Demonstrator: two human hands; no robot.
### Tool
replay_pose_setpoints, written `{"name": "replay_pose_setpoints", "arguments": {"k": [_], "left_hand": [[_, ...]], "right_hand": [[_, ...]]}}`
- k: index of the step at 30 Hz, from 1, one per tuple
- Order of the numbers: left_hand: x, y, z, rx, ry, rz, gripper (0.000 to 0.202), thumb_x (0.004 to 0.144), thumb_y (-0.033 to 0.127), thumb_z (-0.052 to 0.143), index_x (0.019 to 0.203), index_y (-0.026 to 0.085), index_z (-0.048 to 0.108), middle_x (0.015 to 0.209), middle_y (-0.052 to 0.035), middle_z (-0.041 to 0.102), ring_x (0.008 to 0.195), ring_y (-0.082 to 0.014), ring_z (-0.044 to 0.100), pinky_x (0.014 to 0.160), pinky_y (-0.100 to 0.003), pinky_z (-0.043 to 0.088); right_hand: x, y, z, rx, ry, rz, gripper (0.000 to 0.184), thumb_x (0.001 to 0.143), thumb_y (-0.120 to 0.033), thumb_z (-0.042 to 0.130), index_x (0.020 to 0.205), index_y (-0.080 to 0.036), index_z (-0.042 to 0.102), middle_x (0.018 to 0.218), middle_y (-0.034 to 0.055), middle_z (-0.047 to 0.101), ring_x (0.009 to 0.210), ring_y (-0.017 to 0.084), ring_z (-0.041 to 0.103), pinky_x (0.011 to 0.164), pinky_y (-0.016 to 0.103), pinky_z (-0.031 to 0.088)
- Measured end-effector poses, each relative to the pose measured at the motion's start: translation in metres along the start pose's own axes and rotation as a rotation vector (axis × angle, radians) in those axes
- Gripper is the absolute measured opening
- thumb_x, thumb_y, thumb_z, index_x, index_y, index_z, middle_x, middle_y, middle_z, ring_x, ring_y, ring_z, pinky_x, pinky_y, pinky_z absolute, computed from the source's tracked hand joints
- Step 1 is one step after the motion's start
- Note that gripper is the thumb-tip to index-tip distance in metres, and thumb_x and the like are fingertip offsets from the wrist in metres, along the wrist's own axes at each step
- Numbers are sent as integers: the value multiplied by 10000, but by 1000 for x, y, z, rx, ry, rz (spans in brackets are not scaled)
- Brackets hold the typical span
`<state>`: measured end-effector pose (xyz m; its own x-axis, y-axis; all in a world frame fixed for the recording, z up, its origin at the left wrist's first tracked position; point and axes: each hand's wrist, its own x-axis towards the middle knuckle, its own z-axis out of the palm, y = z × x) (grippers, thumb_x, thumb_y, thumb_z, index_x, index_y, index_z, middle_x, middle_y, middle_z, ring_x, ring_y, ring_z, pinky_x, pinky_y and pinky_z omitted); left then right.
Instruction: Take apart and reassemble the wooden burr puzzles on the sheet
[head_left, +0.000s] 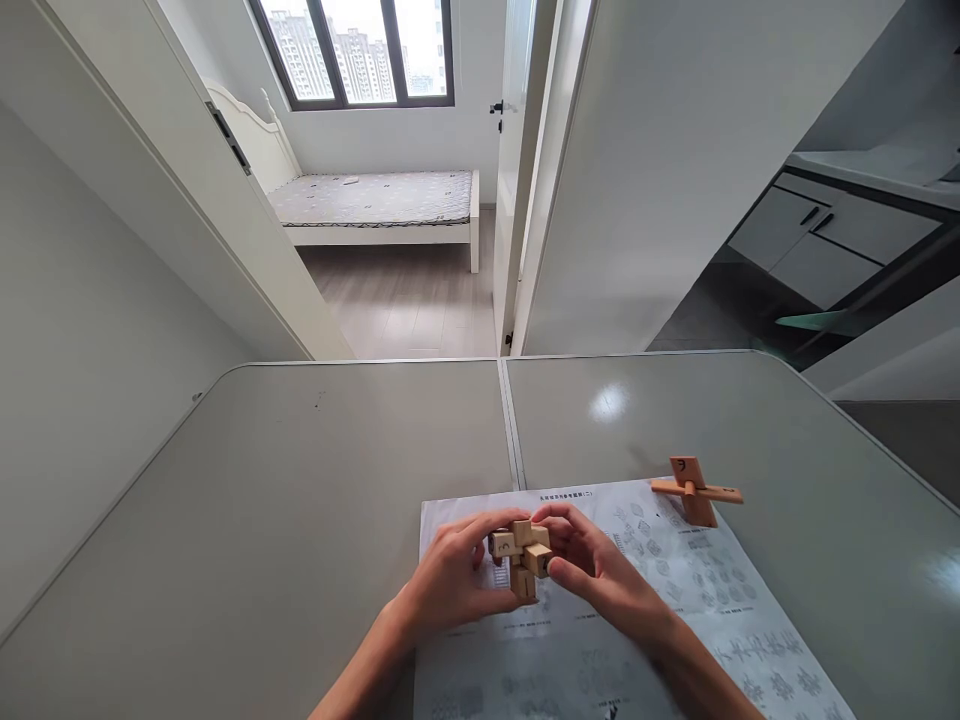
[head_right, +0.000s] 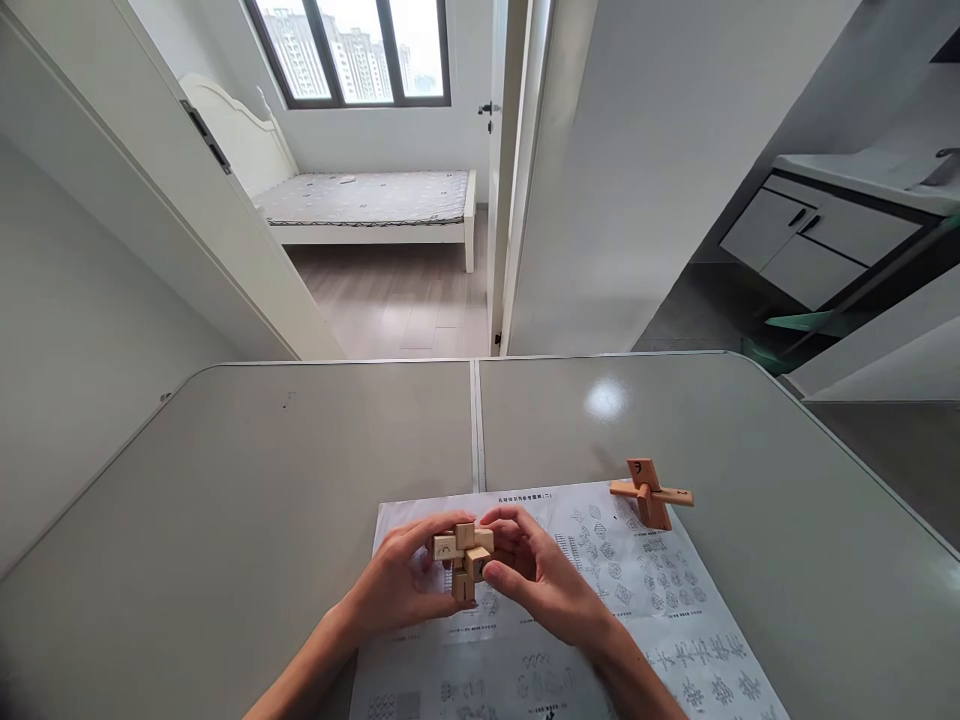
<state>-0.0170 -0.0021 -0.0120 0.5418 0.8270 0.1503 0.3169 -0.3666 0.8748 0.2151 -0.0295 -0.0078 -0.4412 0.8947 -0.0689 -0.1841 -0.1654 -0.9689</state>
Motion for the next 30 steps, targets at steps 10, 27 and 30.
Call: {"name": "replay_pose_setpoints", "arguments": {"k": [10, 27, 30], "left_hand": [[-2, 1, -2, 130, 44, 119, 760, 709, 240, 915, 1401, 302, 605, 1238, -50, 791, 849, -200, 731, 701, -280, 544], [-1, 1, 4, 424, 360, 255, 555, 848, 266, 815, 1358, 271, 597, 1072, -37, 817, 716, -151, 747, 695, -254, 590], [-2, 2, 5, 483, 369, 295, 525, 861, 230, 799, 1345, 264, 599, 1062, -37, 818, 777, -168, 775, 751, -265, 596]], "right_hand": [[0, -3, -1, 30, -10, 50, 501, 931, -668, 701, 1210, -281, 548, 1111, 92, 769, 1049, 281, 723, 887, 404, 560], [2, 5, 38, -28, 244, 42, 621, 920, -496, 800, 1423, -286, 504, 1274, 101, 762, 1156, 281, 733, 1079, 448, 538], [4, 13, 47, -147, 375, 20, 483, 917, -486, 796, 1289, -238, 613, 1157, 107, 799, 1047, 287, 768, 983, 420, 592]]}}
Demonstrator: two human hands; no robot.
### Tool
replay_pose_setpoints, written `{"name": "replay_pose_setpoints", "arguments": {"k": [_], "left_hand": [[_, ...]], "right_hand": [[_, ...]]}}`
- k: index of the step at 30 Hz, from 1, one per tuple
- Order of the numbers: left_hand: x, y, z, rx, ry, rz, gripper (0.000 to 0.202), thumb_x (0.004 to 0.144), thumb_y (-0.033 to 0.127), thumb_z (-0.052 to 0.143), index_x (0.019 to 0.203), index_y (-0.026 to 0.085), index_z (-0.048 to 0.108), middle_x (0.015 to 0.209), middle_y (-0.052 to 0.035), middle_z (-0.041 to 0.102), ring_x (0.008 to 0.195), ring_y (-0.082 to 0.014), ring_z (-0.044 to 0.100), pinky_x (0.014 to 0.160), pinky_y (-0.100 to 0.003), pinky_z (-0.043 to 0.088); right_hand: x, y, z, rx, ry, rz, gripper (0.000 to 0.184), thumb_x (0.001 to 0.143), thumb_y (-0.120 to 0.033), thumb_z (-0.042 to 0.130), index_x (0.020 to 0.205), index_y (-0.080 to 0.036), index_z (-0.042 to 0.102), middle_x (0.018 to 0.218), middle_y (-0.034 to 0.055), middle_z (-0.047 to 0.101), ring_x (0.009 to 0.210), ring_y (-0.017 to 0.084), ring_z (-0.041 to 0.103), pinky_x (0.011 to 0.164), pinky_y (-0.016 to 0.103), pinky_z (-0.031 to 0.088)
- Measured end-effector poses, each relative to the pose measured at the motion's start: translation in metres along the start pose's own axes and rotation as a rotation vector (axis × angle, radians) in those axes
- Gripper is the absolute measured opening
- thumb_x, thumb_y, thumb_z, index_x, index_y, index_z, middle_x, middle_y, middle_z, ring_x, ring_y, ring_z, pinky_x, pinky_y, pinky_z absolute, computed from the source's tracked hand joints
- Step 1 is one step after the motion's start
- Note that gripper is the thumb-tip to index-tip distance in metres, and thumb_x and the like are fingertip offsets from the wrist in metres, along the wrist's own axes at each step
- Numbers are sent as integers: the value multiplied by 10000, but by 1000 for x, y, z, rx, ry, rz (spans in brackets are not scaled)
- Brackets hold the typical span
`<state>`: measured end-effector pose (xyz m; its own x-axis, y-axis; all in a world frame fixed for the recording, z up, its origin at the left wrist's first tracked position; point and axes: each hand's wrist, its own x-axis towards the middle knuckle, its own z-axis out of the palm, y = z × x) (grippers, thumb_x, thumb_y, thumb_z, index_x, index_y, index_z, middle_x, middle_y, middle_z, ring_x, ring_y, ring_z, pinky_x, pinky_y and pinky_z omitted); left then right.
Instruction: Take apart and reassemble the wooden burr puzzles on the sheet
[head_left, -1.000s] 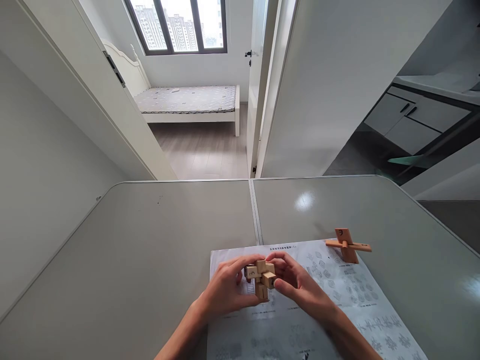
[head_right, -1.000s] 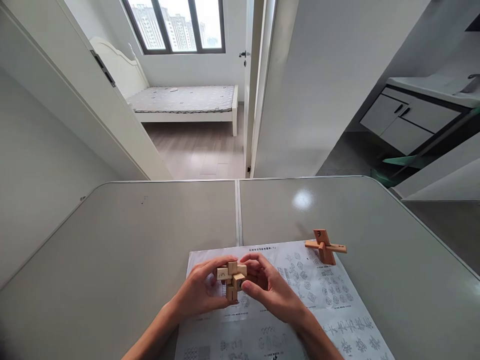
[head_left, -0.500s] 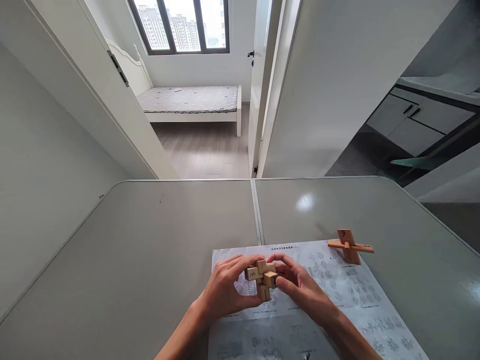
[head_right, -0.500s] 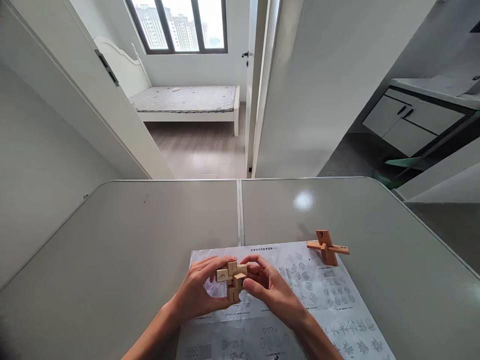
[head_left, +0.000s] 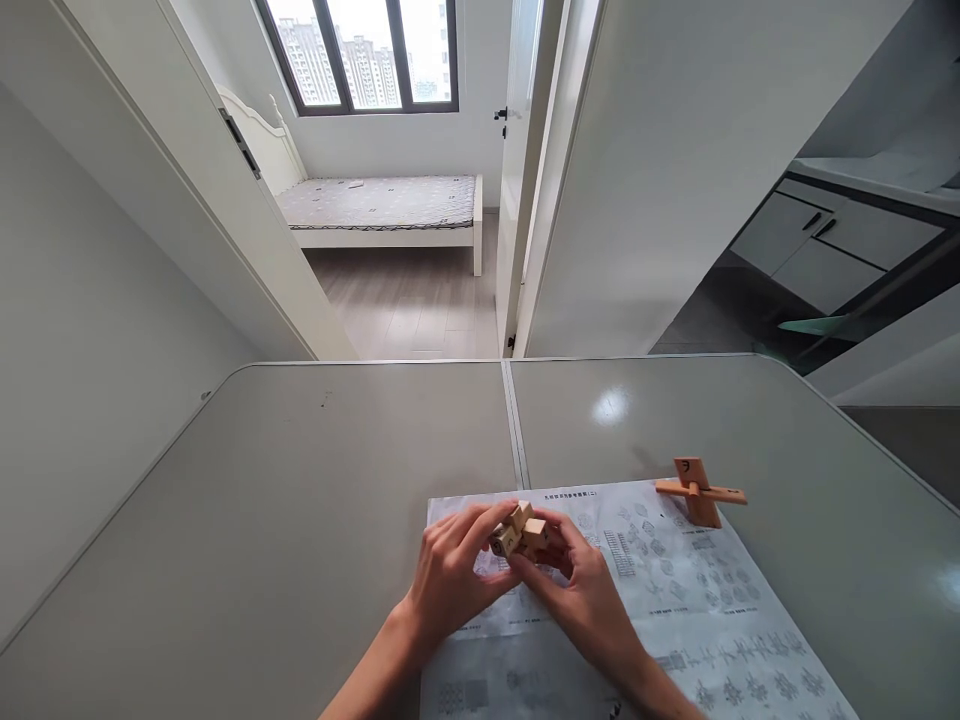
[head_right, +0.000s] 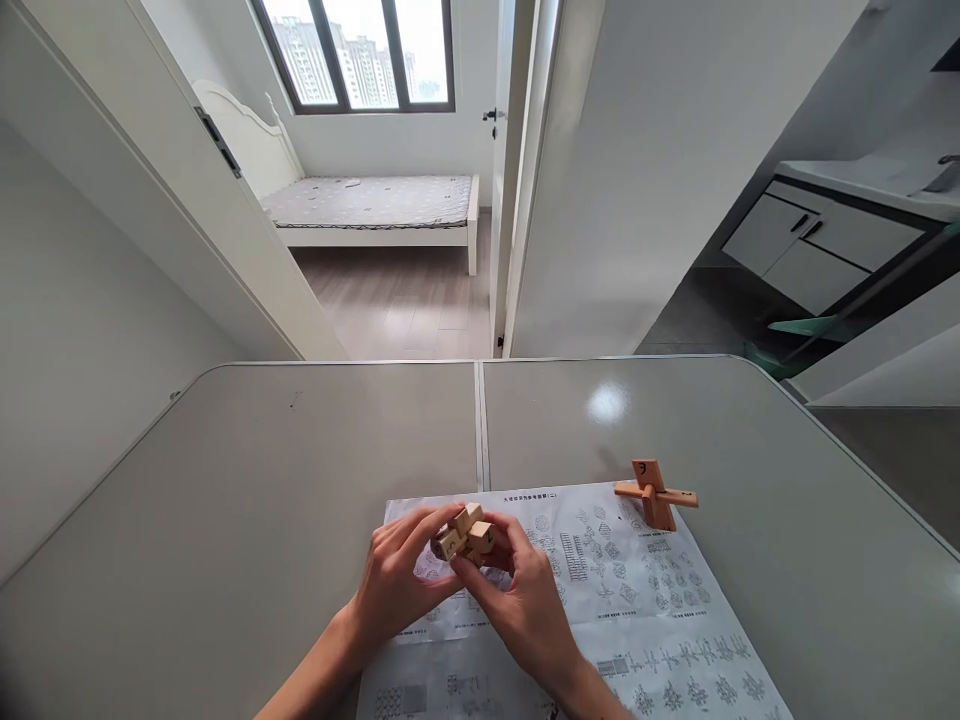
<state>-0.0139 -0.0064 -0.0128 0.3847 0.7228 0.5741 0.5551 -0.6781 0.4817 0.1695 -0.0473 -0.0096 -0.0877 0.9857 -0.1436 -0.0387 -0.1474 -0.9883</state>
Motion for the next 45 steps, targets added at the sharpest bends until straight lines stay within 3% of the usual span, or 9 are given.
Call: {"name": "replay_pose_setpoints", "arguments": {"k": [7, 15, 18, 24, 28, 31, 34, 40, 45], "left_hand": [[2, 4, 0, 67, 10, 52, 466, 880, 199, 759, 1317, 240, 604, 991, -23, 811, 744, -163, 768, 694, -263, 576], [3, 7, -1, 39, 14, 85, 465, 884, 195, 755, 1319, 239, 595, 956, -14, 807, 745, -160, 773, 689, -254, 582], [2, 6, -1, 27, 6, 68, 492, 859, 185, 765, 1315, 247, 592, 925, 0, 808, 712, -160, 767, 690, -263, 585], [-3, 3, 1, -23, 1, -21, 566, 797, 193, 801, 1319, 266, 595, 984, -8, 823, 638, -143, 711, 662, -272, 580], [0, 3, -2, -214, -42, -211, 590, 746, 214, 836, 1291, 279, 620, 929, 23, 789, 601, -110, 624, 587, -225, 545], [4, 3, -8, -390, -138, -342, 567, 726, 234, 838, 1260, 267, 652, 896, 23, 758, 614, -107, 607, 590, -219, 536], [7, 3, -12, -534, -270, -383, 576, 701, 234, 831, 1257, 253, 677, 862, 16, 743, 651, -127, 636, 623, -241, 532], [12, 4, -16, -574, -324, -367, 582, 661, 215, 836, 1230, 253, 722, 974, -24, 762, 772, -173, 668, 623, -247, 532], [12, 3, -17, -554, -293, -314, 591, 637, 202, 871, 1211, 252, 740, 1123, -64, 765, 939, -221, 699, 690, -264, 582]], "right_hand": [[2, 0, 2, -89, 32, -11, 349, 934, -525, 748, 1023, -188, 734, 922, 74, 800, 810, 241, 740, 761, 314, 598], [-2, 10, 3, -197, 71, -128, 322, 973, -478, 687, 823, -206, 604, 705, -19, 578, 616, 144, 513, 558, 236, 433], [-4, 9, 4, -253, 84, -180, 332, 994, -462, 658, 785, -215, 582, 676, -21, 562, 599, 146, 505, 535, 232, 411], [-3, 10, -2, -261, 52, -179, 283, 1015, -491, 644, 941, -220, 675, 812, 37, 737, 723, 206, 684, 686, 274, 540], [-1, 15, -8, -111, 97, -194, 382, 1064, -596, 495, 1032, -233, 612, 853, 44, 752, 653, 195, 699, 636, 286, 557], [0, 14, -10, -66, 107, -161, 400, 1103, -586, 389, 1208, -237, 554, 927, 58, 757, 638, 184, 695, 615, 286, 559], [0, 11, -12, -199, 8, -172, 368, 1102, -529, 447, 1276, -230, 570, 878, 47, 736, 719, 205, 705, 662, 291, 549], [1, 7, -13, -358, -53, -277, 393, 1109, -510, 406, 991, -234, 659, 744, 13, 666, 629, 185, 586, 634, 291, 466], [1, 11, -9, -38, -162, -50, 521, 1081, -643, 393, 750, -247, 466, 577, -72, 400, 491, 126, 362, 505, 259, 317]]}}
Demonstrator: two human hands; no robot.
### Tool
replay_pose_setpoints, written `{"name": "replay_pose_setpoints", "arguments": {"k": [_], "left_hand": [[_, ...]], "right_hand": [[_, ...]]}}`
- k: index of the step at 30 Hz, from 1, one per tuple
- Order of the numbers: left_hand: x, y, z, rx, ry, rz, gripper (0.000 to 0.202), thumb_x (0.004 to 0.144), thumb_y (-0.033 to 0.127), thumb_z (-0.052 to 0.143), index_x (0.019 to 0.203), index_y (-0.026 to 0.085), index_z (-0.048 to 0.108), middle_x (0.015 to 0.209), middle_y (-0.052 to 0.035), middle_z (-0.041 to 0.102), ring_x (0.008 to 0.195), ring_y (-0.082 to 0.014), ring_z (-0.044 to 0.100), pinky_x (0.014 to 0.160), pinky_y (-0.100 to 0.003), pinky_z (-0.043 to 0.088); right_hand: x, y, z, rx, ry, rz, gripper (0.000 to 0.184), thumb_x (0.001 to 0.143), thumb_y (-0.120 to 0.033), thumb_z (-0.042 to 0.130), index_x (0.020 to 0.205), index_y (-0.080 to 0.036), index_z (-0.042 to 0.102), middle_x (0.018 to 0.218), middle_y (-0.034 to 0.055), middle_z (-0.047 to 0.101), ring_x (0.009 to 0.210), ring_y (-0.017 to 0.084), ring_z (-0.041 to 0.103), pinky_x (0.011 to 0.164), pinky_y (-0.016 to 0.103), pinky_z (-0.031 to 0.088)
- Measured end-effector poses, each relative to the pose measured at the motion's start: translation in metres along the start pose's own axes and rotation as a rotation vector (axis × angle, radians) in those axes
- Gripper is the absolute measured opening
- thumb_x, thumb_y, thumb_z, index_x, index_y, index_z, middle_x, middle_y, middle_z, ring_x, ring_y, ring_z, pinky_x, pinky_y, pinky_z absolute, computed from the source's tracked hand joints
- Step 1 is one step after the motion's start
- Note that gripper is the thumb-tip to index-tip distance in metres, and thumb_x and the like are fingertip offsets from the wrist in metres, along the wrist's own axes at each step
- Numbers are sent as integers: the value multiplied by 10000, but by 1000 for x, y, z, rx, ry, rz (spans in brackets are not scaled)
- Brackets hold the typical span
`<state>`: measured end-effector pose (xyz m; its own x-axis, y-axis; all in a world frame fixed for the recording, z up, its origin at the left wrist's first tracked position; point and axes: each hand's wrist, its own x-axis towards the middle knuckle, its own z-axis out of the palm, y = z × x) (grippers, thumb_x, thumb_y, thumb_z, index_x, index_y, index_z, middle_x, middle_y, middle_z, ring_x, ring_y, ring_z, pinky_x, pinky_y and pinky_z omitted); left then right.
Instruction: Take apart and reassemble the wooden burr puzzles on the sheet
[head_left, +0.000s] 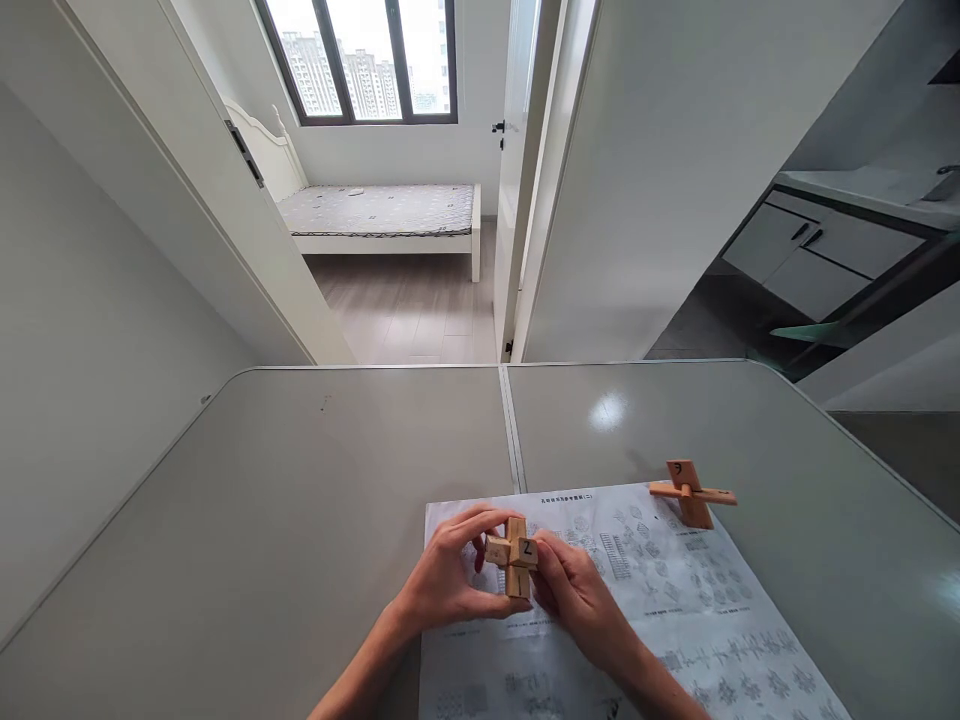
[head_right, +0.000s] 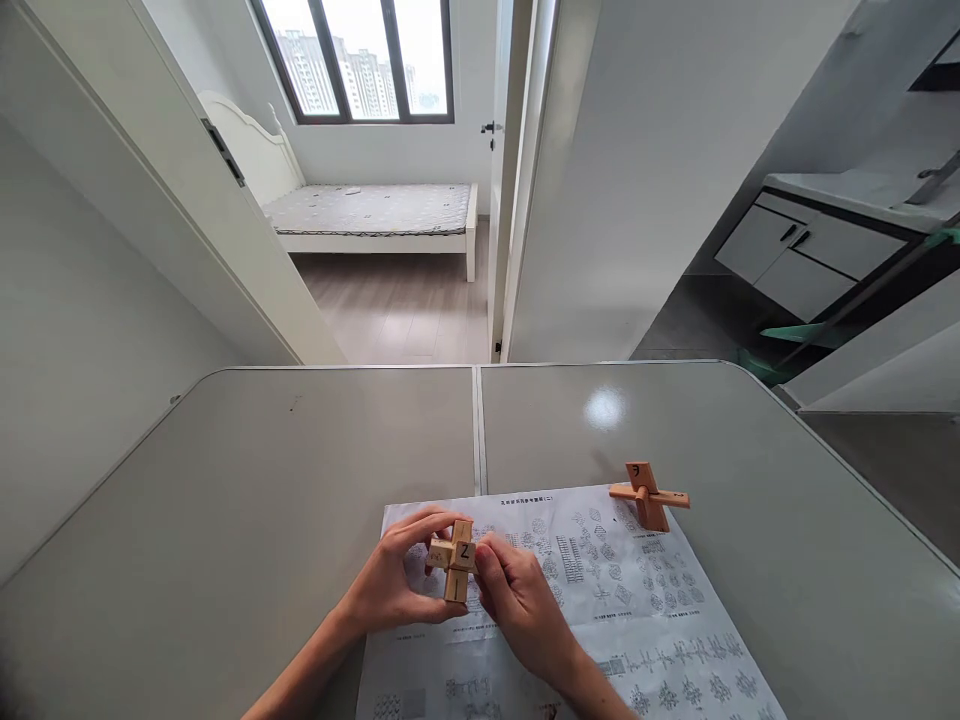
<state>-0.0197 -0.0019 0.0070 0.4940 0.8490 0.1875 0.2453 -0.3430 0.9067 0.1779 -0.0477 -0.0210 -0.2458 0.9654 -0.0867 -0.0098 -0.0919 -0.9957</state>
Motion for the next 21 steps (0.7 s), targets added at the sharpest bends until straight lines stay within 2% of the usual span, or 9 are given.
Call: {"name": "replay_pose_setpoints", "arguments": {"k": [3, 7, 9, 11, 13, 15, 18, 21], "left_hand": [[-2, -4, 1, -7, -7, 19, 637, 659, 205, 875, 1275, 263, 720, 1147, -66, 766, 909, -205, 690, 715, -276, 593], [-3, -10, 2, -48, -20, -27, 750, 705, 245, 895, 1411, 306, 649, 1199, -71, 742, 845, -170, 663, 661, -251, 576], [-2, -11, 1, -89, 0, -79, 793, 742, 276, 897, 1472, 317, 590, 1243, -79, 720, 785, -140, 650, 625, -233, 559], [-1, -11, 1, -122, 22, -113, 732, 806, 301, 864, 1476, 297, 570, 1244, -87, 714, 726, -112, 635, 608, -224, 543], [0, -10, 0, -116, 47, -125, 570, 888, 312, 788, 1423, 266, 598, 1191, -88, 727, 707, -105, 631, 597, -216, 526], [1, -8, 0, -82, 63, -125, 408, 949, 323, 713, 1342, 242, 640, 1133, -86, 738, 710, -110, 637, 585, -212, 513], [2, -5, 0, -41, 67, -122, 279, 990, 358, 657, 1233, 223, 681, 1084, -85, 751, 706, -118, 641, 569, -212, 509], [4, -4, 0, -8, 69, -118, 235, 1010, 381, 623, 1149, 208, 701, 1035, -78, 760, 701, -119, 643, 567, -209, 505]], "right_hand": [[0, 1, 1, 235, -56, 143, 562, 1051, -694, 433, 706, -251, 409, 527, -105, 292, 435, 95, 273, 461, 250, 246], [2, -8, -2, 327, -45, 194, 615, 1024, -708, 484, 634, -237, 419, 487, -92, 317, 429, 91, 304, 478, 259, 269], [4, -15, -6, 364, 37, 212, 647, 1021, -719, 466, 594, -236, 413, 478, -80, 327, 434, 97, 306, 487, 269, 296], [6, -19, -14, 436, 164, 235, 625, 1001, -720, 503, 618, -228, 459, 519, -71, 364, 447, 101, 305, 483, 271, 323], [9, -20, -26, 551, 316, 251, 483, 960, -660, 633, 780, -214, 593, 612, -67, 422, 473, 102, 326, 461, 250, 331], [9, -16, -41, 673, 430, 238, 383, 916, -579, 736, 869, -210, 642, 676, -62, 444, 496, 96, 345, 434, 219, 344], [5, -6, -64, 777, 547, 202, 335, 913, -518, 763, 858, -206, 652, 728, -51, 457, 516, 88, 364, 417, 189, 390], [-5, 1, -76, 798, 615, 185, 286, 915, -480, 757, 901, -205, 680, 762, -40, 469, 514, 91, 368, 390, 187, 399]]}}
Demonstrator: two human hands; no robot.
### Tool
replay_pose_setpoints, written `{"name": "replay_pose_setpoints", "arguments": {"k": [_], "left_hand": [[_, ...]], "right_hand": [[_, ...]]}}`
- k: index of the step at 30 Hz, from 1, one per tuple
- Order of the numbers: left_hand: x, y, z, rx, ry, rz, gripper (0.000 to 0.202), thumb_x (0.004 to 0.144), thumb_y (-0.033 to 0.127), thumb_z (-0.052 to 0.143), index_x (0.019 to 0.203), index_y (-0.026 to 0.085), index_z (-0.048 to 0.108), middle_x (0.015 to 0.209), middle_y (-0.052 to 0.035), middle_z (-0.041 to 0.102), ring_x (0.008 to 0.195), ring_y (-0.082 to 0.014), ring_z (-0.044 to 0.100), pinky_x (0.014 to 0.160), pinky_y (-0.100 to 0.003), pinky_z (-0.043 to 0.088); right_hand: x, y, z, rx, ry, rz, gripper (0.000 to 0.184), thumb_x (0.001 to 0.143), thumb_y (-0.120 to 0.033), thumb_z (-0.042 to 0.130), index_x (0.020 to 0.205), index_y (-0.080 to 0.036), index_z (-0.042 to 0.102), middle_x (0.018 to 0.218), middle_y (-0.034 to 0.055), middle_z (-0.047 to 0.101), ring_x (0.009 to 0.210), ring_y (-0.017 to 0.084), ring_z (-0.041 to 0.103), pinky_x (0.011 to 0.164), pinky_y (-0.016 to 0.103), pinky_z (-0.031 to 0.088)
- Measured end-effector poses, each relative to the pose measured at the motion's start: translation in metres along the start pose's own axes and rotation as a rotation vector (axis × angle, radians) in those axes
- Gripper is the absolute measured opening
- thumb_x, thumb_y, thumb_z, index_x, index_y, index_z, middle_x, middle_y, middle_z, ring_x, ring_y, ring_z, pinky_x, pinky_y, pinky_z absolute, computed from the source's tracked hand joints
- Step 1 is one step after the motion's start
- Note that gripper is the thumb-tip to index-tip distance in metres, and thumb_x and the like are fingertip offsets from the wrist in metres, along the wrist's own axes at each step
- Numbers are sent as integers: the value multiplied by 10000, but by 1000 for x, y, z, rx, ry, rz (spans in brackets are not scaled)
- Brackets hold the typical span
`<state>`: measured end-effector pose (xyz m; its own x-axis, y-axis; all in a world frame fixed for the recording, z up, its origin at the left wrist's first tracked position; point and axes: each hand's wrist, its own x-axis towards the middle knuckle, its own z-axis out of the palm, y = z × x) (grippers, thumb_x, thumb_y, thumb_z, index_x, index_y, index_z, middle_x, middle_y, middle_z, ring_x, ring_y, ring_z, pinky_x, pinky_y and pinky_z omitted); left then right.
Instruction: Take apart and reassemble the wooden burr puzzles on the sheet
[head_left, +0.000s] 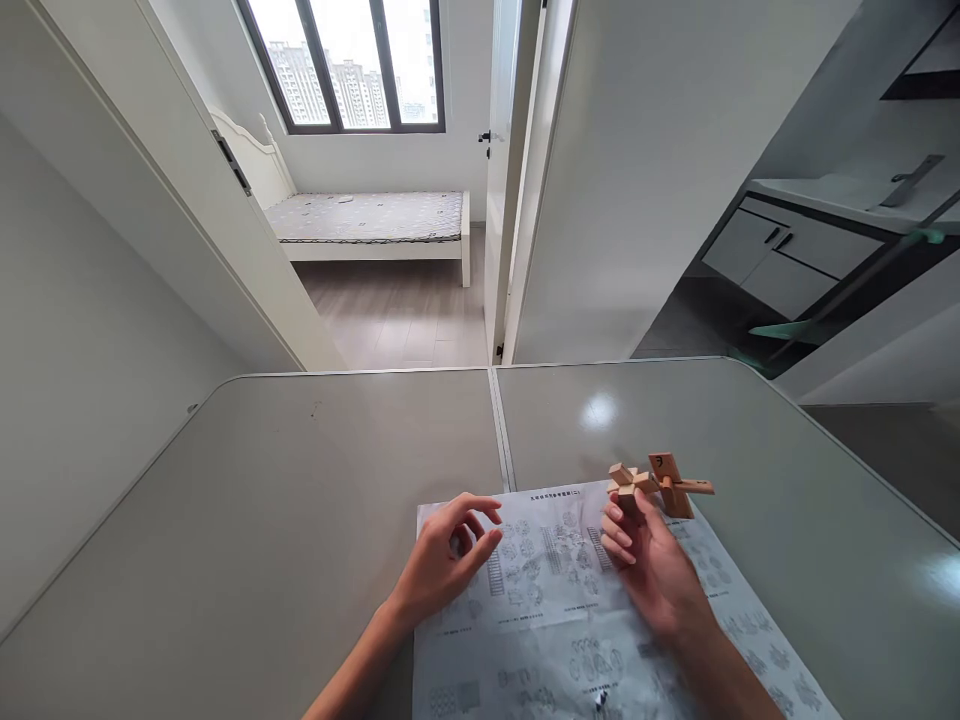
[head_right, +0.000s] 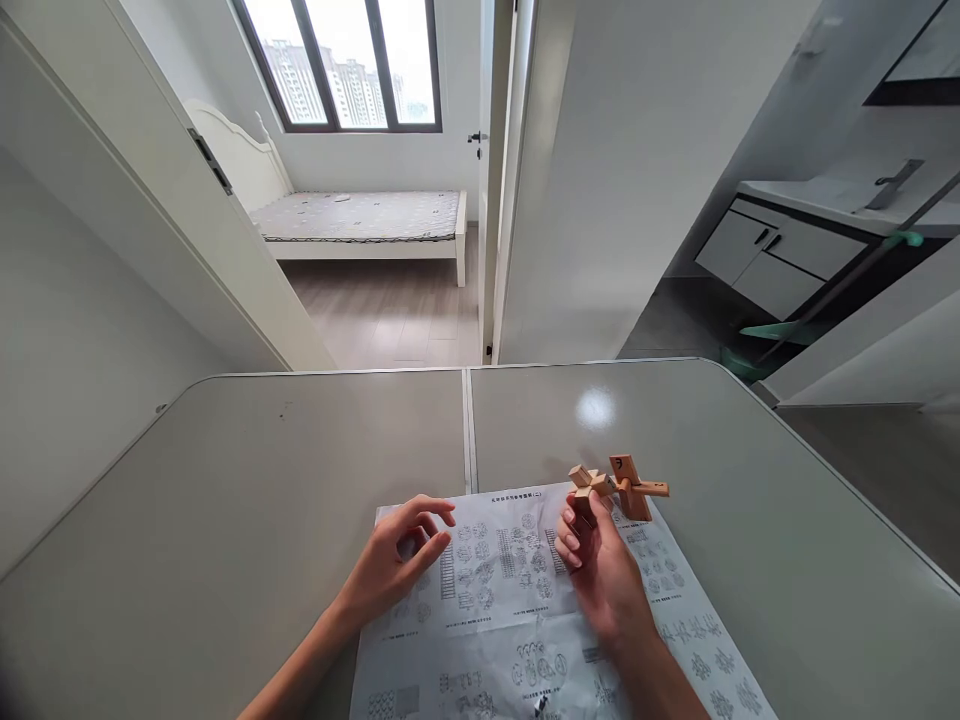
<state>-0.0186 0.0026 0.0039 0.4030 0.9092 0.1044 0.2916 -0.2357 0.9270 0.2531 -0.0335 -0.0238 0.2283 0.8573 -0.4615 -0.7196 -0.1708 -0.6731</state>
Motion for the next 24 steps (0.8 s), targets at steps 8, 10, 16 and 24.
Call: {"name": "replay_pose_setpoints", "arguments": {"k": [8, 10, 16, 24], "left_hand": [[3, 2, 0, 90, 21, -16, 248, 1020, 392, 594, 1026, 191, 738, 793, -27, 748, 621, -120, 618, 582, -216, 498], [4, 3, 0, 111, 19, -7, 259, 1024, 393, 581, 1006, 192, 743, 767, -23, 752, 595, -118, 600, 570, -218, 488], [7, 2, -3, 168, 12, -10, 305, 1036, 411, 557, 964, 181, 745, 710, -9, 715, 549, -104, 516, 527, -209, 437], [9, -3, -2, 225, -27, -50, 336, 1043, 441, 536, 940, 190, 734, 659, 21, 600, 562, -111, 470, 543, -212, 394]], "right_hand": [[-39, 5, 6, -470, -242, 47, 358, 924, -557, 741, 863, -217, 645, 726, -21, 539, 552, 128, 448, 472, 238, 404], [-38, 4, 10, -710, -328, -83, 406, 973, -600, 661, 861, -211, 649, 717, -11, 567, 578, 149, 491, 537, 273, 445], [-12, 0, 11, -1085, -475, -367, 399, 1039, -558, 551, 842, -225, 649, 670, -16, 580, 579, 167, 490, 561, 295, 406], [-7, 6, 3, -1117, -480, -407, 346, 1062, -479, 517, 848, -230, 627, 674, -27, 533, 589, 169, 459, 580, 296, 368]]}}
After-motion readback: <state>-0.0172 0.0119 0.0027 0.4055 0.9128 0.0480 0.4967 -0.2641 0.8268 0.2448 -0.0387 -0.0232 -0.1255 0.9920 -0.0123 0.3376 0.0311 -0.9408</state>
